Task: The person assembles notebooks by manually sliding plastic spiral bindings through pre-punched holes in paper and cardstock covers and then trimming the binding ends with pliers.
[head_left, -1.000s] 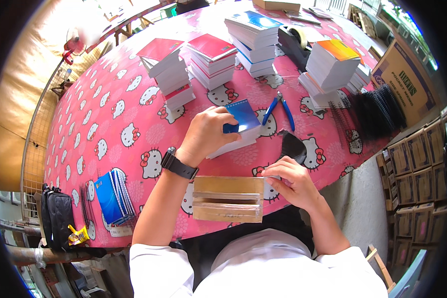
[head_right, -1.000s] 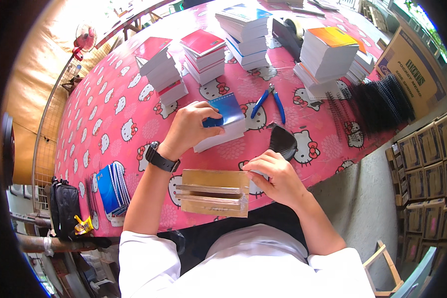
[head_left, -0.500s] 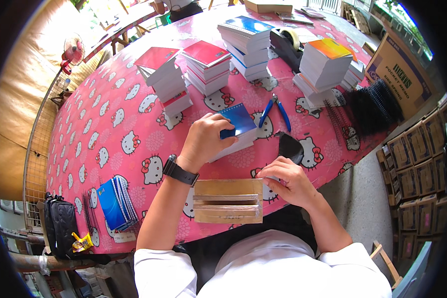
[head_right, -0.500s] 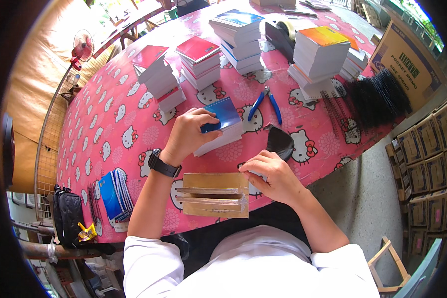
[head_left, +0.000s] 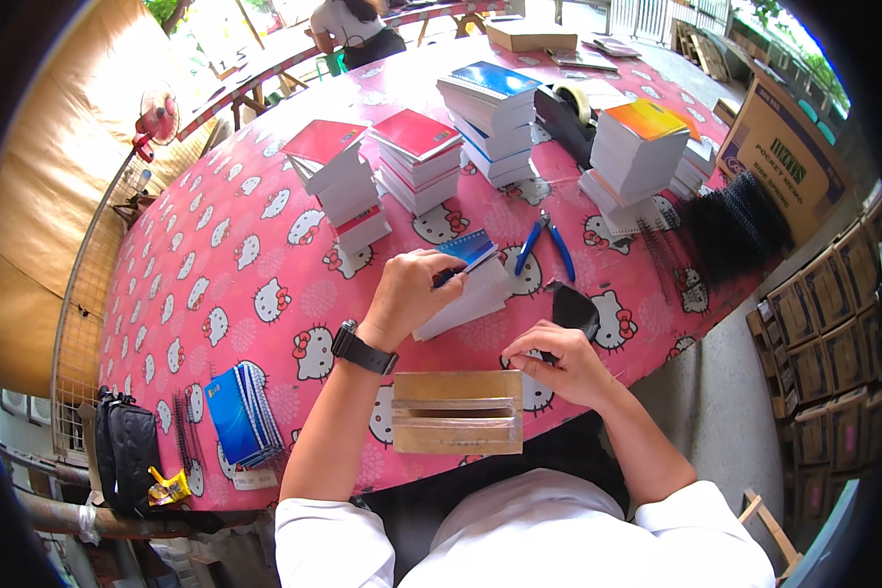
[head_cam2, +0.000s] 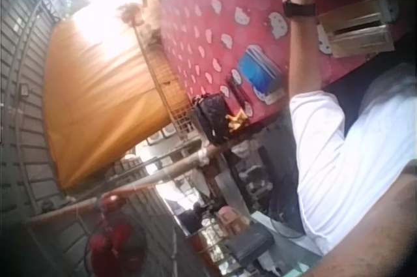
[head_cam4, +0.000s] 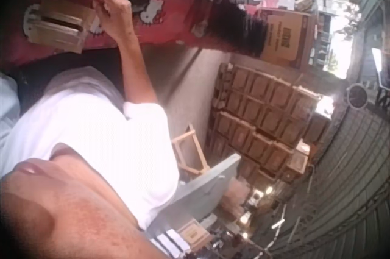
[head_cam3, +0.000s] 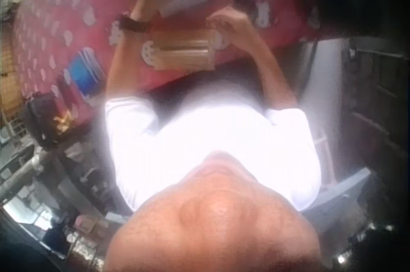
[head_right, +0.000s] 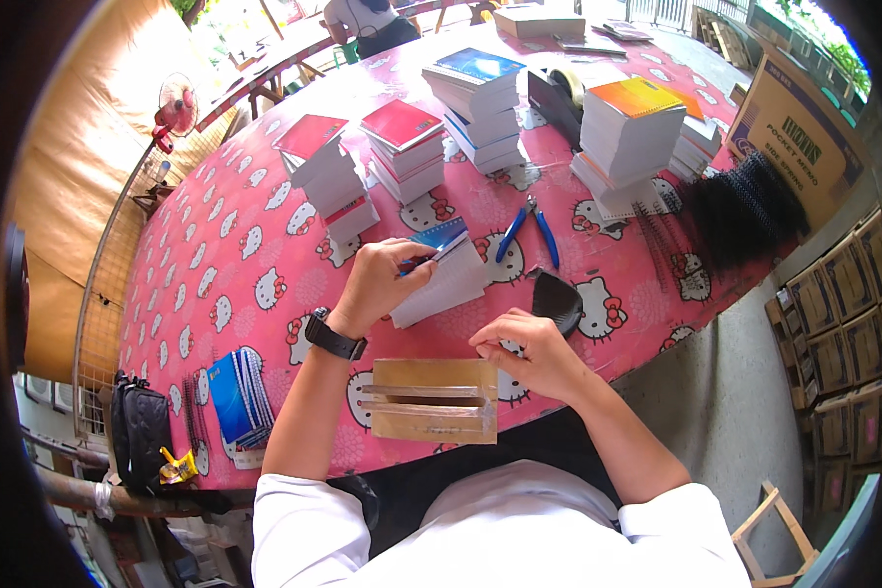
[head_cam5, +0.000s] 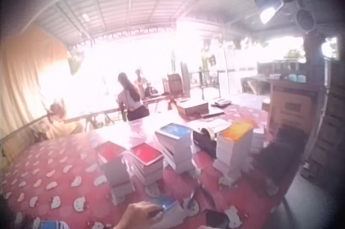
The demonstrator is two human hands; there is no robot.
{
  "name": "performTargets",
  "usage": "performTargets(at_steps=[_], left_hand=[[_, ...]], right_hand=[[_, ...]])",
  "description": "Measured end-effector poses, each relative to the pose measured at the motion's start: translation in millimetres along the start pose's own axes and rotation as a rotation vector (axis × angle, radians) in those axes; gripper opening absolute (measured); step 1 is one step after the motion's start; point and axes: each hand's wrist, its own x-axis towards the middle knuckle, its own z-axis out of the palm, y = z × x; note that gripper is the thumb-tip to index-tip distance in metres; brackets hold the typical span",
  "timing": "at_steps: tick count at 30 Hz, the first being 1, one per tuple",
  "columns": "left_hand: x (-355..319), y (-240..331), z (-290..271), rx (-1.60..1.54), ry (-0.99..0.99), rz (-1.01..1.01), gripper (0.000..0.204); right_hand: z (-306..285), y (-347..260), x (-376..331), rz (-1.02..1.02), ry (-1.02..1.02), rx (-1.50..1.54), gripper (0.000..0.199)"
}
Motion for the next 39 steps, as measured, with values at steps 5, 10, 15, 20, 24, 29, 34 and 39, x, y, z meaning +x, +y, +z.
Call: performTargets(at_steps=[5,10,15,20,24,29,34,39], left_hand=[[0,-11,-2,-0.087,-0.058,0.009,0.022],[0,-8,4,-0.137,-0.016,-0.088,0.019],[-5,0,4,-0.021,0.254,0.079,0.024],[-5,43,-48,0.336,0.529,0.254,0.029],[-68,84,-45,0.466,0.425,0.589,0.039],[-122,85,-11,0.489,0.253,0.407,0.026],[-141,79,-2,-0.340,0.567,-0.130,0.029],[-168,55,-8,-0.152,0.290,-0.004,0.049]], right_hand=[[13,0,8,0.171,-0.026,0.290,0.012],[11,8,17,0.287,0.025,0.328,0.014],[11,16,30,0.399,0.167,0.603,0.021],[-7,4,41,0.399,0.024,1.130,0.051],[-13,-53,39,0.291,-0.039,1.317,0.036],[5,-49,3,0.212,0.169,0.795,0.029],[16,-36,-36,-0.096,0.112,0.212,0.031],[23,-37,-40,-0.223,0.084,0.006,0.044]])
